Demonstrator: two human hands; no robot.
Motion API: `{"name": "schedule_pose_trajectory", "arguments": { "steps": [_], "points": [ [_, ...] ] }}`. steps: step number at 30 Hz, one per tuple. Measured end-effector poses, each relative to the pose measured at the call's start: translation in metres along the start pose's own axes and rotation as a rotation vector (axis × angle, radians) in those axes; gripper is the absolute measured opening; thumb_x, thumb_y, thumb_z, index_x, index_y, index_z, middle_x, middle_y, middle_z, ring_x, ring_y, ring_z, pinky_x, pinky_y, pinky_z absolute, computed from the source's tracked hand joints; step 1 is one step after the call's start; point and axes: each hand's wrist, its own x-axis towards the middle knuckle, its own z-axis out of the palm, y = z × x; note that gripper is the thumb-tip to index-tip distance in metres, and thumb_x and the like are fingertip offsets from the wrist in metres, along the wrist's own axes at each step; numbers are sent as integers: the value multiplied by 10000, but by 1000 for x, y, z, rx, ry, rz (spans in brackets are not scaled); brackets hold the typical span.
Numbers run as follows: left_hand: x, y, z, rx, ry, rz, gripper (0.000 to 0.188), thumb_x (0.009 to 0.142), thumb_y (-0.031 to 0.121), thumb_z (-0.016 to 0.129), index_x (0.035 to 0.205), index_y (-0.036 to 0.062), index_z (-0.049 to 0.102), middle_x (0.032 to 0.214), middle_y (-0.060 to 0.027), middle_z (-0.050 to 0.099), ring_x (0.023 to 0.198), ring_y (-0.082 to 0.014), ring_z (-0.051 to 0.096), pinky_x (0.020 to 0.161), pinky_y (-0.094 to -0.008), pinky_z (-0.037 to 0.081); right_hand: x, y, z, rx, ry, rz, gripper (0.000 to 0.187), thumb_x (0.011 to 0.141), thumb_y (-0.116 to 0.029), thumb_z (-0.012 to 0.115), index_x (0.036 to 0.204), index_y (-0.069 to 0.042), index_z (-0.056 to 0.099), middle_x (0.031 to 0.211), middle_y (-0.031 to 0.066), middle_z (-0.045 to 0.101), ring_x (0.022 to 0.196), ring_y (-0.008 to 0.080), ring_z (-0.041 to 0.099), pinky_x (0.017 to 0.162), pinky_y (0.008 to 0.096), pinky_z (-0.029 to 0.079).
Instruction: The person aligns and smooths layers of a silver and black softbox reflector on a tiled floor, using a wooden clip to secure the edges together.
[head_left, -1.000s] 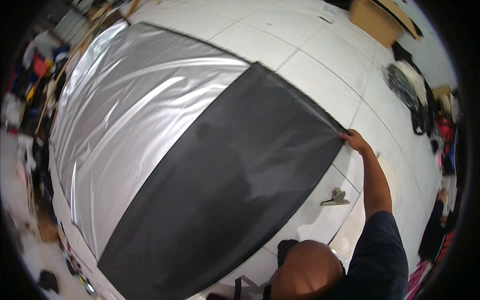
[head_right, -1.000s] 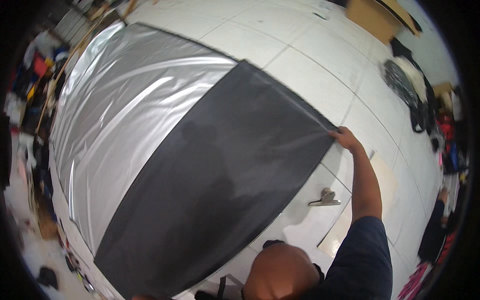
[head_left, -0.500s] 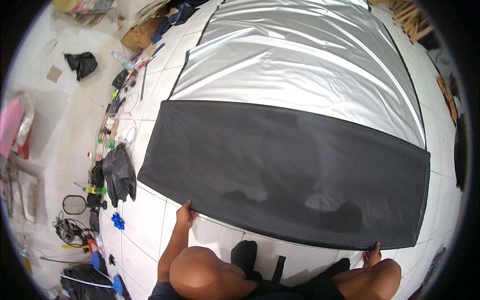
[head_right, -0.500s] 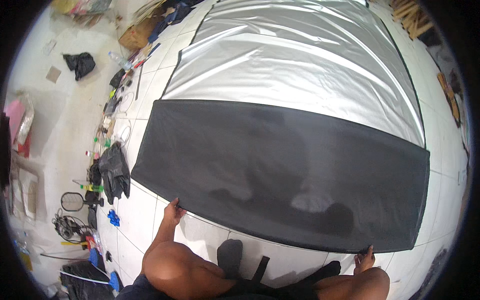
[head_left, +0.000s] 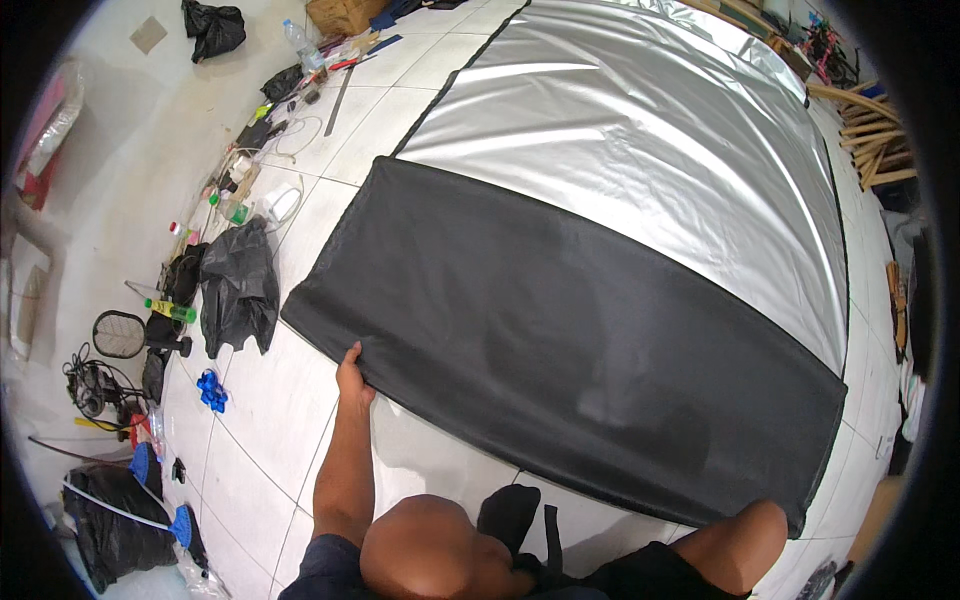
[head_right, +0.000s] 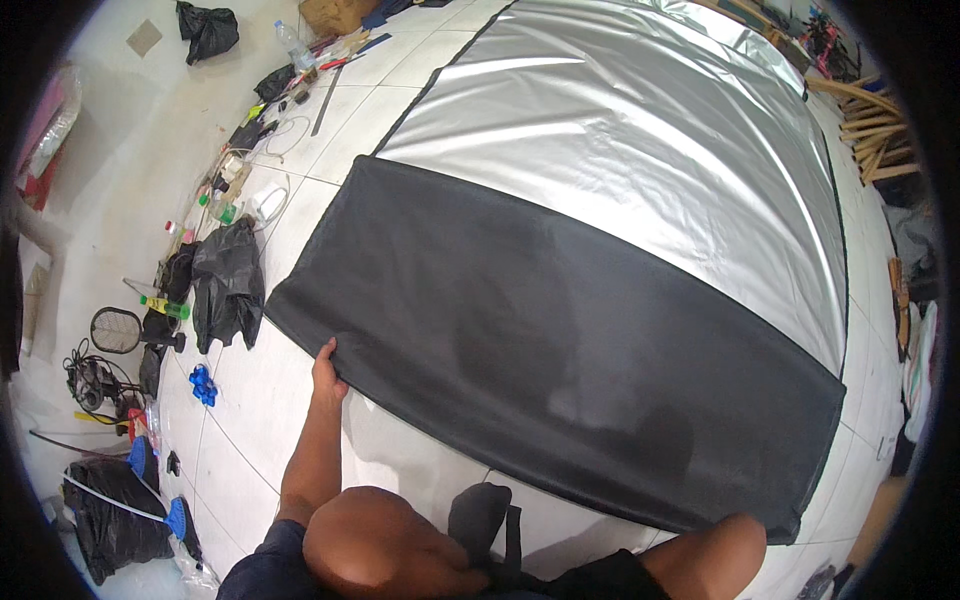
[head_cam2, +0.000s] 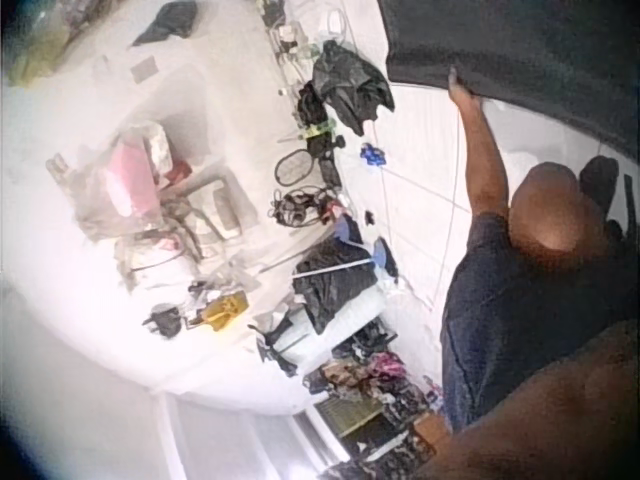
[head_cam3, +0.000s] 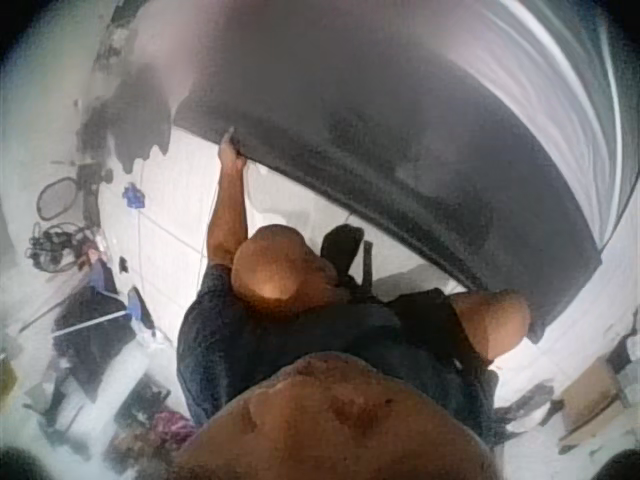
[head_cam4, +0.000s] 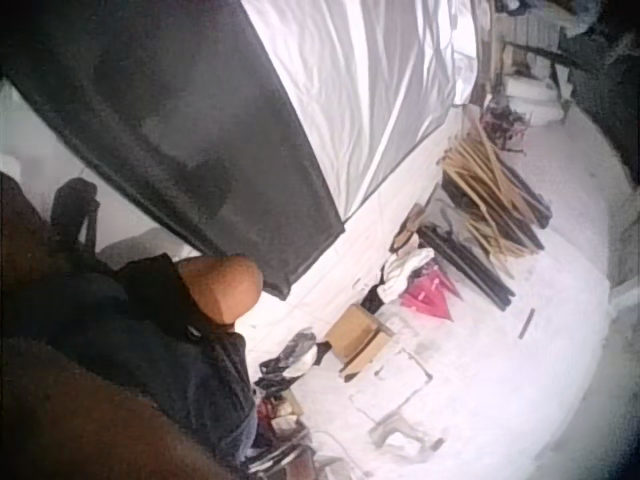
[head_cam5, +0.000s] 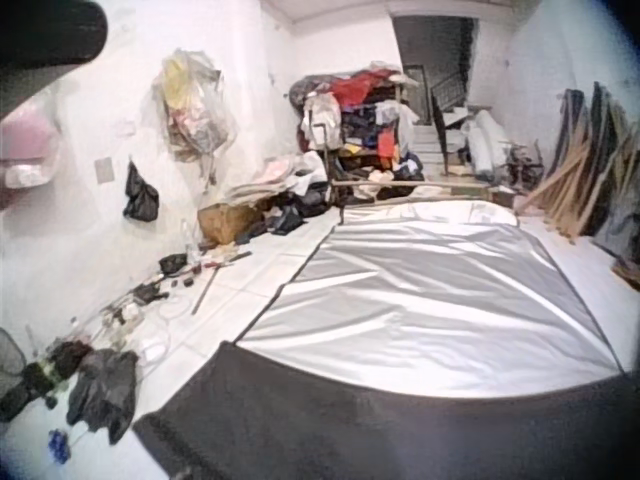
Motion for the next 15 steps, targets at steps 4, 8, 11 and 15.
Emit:
{"name": "schedule_pose_trajectory", "arguments": {
  "steps": [4,8,11,15],
  "points": [
    [-1,-5,7,126,120,144,546,837,203,686,1241,-75,446,1256,-190,529,1115,-313,545,979,-411,427,10,-26,-9,-686,262,-330,604,846,-371,661,1322,-76,435,1339,162,443,1138,331,509,922,446,456],
    [20,15,-2,150,138,233,583,819,206,706,1238,-93,433,1226,-222,534,1091,-320,561,962,-404,443,5,-93,6,-1222,200,-706,588,848,-351,663,1318,-74,443,1354,166,437,1169,339,501,944,452,450],
    [46,56,-32,231,118,266,601,792,215,731,1218,-94,441,1165,-204,566,1050,-305,574,938,-389,452,-148,-223,95,-1484,-339,-927,524,846,-275,660,1294,-77,473,1395,176,411,1267,357,431,1021,462,400],
    [99,83,-34,393,401,380,755,756,215,769,1294,-90,337,1181,-215,540,1034,-278,574,909,-375,460,-252,-305,194,-1467,-510,-1444,490,857,-242,646,1281,-59,482,1217,169,531,1149,343,499,966,434,419]
  ]
}}
